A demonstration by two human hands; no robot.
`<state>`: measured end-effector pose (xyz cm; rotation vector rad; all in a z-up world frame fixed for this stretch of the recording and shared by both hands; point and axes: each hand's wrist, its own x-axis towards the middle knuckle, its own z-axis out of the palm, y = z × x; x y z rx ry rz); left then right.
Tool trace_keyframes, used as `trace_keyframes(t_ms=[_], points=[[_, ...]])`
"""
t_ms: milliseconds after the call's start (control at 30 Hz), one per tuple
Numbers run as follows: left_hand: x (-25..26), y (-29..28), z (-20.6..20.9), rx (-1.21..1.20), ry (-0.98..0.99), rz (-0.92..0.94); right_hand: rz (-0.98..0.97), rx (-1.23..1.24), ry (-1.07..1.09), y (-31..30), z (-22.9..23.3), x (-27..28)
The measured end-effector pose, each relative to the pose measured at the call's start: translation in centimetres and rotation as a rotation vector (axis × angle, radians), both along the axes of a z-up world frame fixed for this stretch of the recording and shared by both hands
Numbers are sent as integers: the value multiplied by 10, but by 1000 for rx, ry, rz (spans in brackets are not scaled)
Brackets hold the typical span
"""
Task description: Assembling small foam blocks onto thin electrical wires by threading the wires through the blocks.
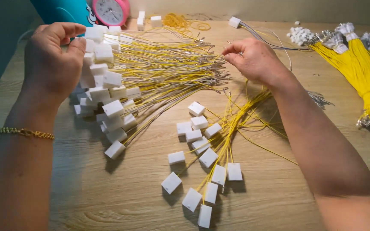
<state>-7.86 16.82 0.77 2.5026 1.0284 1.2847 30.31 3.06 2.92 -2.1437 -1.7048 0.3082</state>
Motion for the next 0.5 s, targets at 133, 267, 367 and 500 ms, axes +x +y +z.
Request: trace_keyframes(t_ms=[133,267,367,500], points=[[21,-55,10,108,62,-14,-89,-36,-11,-37,15,-8],[50,-118,12,47,0,-191,-18,-228,162,-64,20,-26],[70,-155,1,-74,-16,-308,156,-317,96,-76,4,-25],[85,-180,-19,-188,-4,-449,355,-213,32,-95,-7,-14]])
